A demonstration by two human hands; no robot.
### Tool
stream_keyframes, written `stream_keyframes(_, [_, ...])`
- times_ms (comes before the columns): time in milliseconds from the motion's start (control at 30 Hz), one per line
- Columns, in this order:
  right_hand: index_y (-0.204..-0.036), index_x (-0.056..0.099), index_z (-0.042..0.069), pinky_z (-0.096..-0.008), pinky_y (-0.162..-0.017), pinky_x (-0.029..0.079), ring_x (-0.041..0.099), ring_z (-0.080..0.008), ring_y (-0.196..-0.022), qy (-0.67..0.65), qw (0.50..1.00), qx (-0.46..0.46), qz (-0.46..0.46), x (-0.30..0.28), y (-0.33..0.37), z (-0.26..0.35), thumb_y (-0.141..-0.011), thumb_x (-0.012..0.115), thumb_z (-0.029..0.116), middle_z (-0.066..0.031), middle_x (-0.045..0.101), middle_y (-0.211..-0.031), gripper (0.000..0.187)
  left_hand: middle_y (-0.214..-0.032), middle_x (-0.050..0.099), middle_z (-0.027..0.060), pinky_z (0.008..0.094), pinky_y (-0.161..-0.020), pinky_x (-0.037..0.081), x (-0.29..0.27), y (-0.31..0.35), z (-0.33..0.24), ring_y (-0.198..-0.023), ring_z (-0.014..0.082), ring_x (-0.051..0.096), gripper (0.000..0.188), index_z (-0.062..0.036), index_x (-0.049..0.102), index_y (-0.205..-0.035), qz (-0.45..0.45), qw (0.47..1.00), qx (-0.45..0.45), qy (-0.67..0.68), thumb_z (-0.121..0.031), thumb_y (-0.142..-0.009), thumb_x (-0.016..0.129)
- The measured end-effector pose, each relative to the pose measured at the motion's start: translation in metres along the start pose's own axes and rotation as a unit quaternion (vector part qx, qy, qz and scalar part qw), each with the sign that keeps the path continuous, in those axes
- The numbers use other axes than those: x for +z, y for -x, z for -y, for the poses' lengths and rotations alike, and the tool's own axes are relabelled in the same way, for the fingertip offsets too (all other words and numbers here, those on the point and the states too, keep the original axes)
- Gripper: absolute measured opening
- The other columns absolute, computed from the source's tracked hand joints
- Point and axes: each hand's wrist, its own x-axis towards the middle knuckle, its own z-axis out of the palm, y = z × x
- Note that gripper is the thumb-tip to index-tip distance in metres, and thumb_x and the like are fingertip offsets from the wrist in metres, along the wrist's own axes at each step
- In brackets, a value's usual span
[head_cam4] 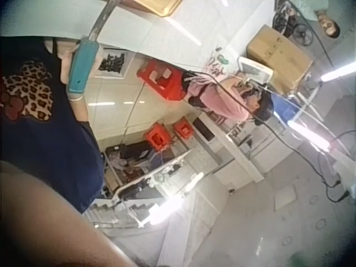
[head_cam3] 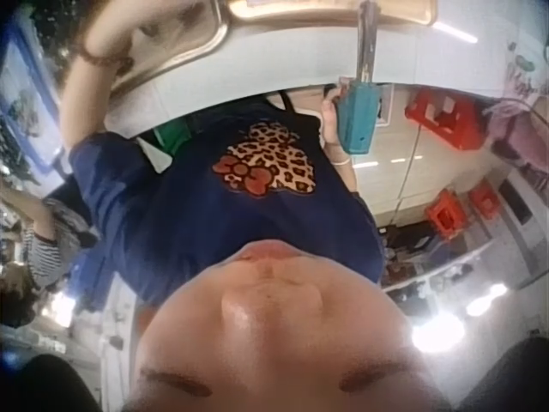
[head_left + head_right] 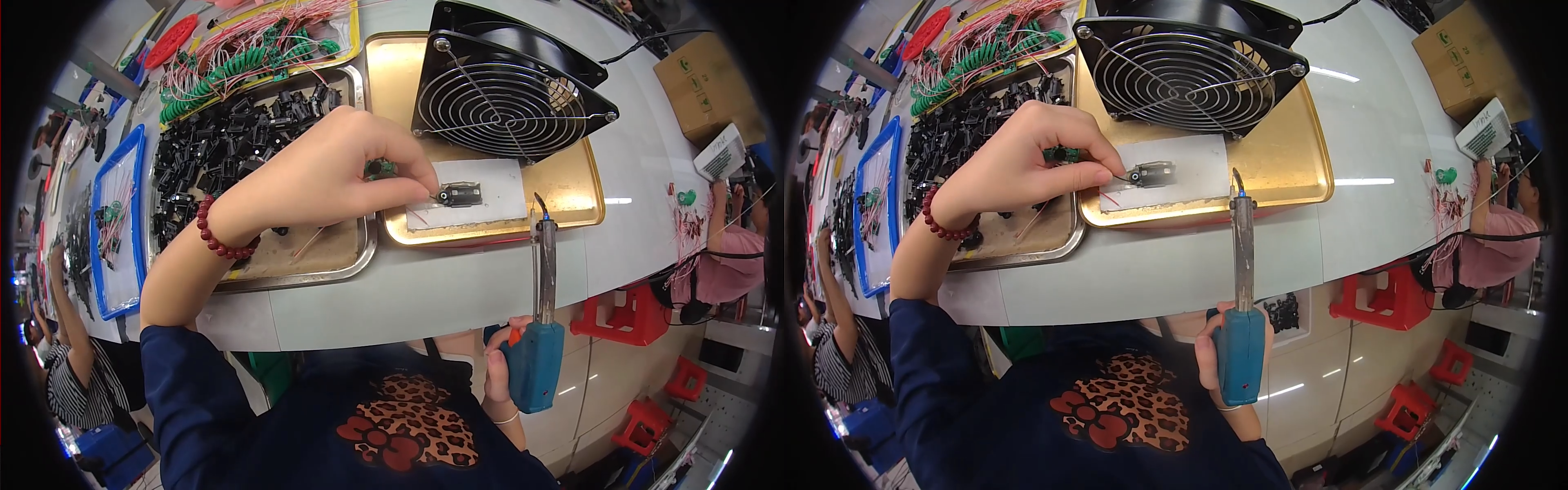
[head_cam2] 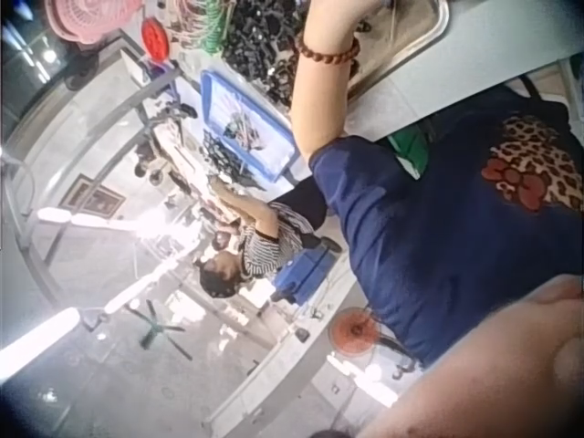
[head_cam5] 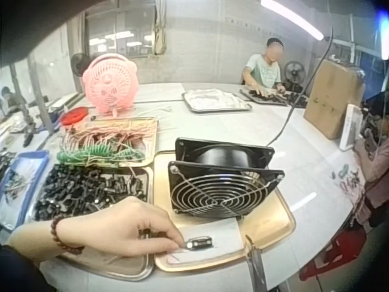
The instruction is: The person solders circuit board wires to electronic components resting on a fixture using a handheld soldering tool, repeatedly picking up wired boards from a tray, positioning the wires against the components, and soldering them.
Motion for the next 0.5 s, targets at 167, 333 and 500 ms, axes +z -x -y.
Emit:
stream_keyframes(167, [-0.091,0.060,0.003,-0.0349,-0.085,0.039,0.055,-0.0189,-0.085,0.031,0.999,0.010,-0.002,-0.001,0.002,-0.003,-0.080,0.067,0.020,-0.0061,0.060,-0.080,0.022,-0.080,0.061,0.0109,0.0335,-0.066,0.050,0.007,0.003,-0.004,-0.073,0.0262,0.062,0.008,-0.0013,0.063,-0.090,-0.033,0.982,0.002,-0.187,-0.006,-0.084,0.064])
stream_keyframes(333, [-0.087,0.060,0.003,-0.0339,-0.081,0.043,0.055,-0.0204,-0.090,0.023,1.000,0.001,0.010,0.001,0.003,0.008,-0.078,0.067,0.015,-0.0057,0.060,-0.079,0.016,-0.081,0.057,0.0113,0.0375,-0.066,0.049,0.005,0.004,-0.009,-0.073,0.0291,0.060,0.010,-0.0020,0.056,-0.086,-0.016,0.972,-0.010,-0.233,-0.006,-0.083,0.065])
stream_keyframes(500, [-0.099,0.057,0.001,-0.0324,-0.080,0.044,0.056,-0.0175,-0.088,-0.018,0.999,0.025,0.028,0.005,0.005,0.022,-0.078,0.066,0.011,-0.0034,0.060,-0.072,0.024,-0.079,0.057,0.0111,0.0366,-0.066,0.048,0.003,0.001,-0.007,-0.073,0.0283,0.059,0.010,-0.0017,0.057,-0.085,-0.008,0.977,0.008,-0.214,-0.006,-0.083,0.066])
